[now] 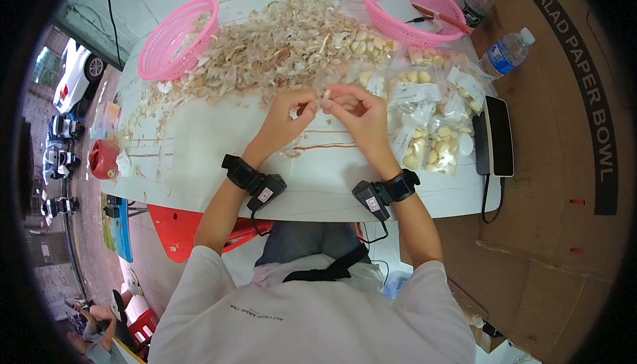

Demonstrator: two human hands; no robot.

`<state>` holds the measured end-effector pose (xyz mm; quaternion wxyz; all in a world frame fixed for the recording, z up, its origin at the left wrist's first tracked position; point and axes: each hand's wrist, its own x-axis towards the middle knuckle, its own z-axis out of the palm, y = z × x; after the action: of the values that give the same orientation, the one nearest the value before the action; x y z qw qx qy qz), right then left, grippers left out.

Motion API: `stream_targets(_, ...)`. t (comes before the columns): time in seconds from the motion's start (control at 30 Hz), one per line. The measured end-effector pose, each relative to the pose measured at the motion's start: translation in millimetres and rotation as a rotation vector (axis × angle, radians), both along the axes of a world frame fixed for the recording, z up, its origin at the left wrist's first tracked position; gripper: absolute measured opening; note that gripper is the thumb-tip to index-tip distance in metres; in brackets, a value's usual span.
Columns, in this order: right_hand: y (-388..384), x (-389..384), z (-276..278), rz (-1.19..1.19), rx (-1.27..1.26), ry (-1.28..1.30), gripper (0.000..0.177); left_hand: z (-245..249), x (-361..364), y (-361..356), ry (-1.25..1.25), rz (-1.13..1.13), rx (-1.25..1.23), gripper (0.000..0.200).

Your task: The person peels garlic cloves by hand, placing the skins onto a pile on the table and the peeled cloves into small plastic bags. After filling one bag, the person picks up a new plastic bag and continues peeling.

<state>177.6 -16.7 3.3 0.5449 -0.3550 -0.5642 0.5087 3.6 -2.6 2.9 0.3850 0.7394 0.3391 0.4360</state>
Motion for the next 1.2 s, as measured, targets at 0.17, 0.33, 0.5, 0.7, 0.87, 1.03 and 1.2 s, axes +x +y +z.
stream_targets(0.17, 0.8, 1.8, 2.2, -0.027, -0.039, 0.079, 0.022, -0.6, 2.0, -1.9, -0.021, 0.015, -0.005, 0.013)
stream_targets(0.33, 6.3, 7.6, 0.3, -0.091, -0.088, 0.225, 0.023, -3.4, -0.1, 0.9, 0.002, 0.038, -0.001, 0.015)
stream_targets(0.5, 10.6, 17.2, 4.7, -0.138, -0.188, 0.406, 0.027, -11.2, -0.7, 3.6, -0.012, 0.289, -0.047, 0.012)
stream_targets(0.7, 8.5, 14.6, 2.4, -0.001, -0.214, 0.425, 0.033, -17.8, -8.0, 14.0, -0.038, 0.482, -0.097, 0.011)
stream_targets(0.87, 7.1, 8.4, 0.0, 0.068, -0.239, 0.417, 0.028, -1.2, 2.3, 7.0, -0.136, 0.445, -0.01, 0.022)
stream_targets(1.03, 8.3, 8.4, -6.7, 0.074, -0.266, 0.388, 0.022, 10.0, 6.6, -3.5, -0.1, 0.199, 0.088, 0.023)
stream_targets(1.2, 7.1, 7.4, -7.1, 0.062, -0.212, 0.222, 0.014, 5.9, 7.0, -2.9, -0.092, 0.146, 0.156, 0.018)
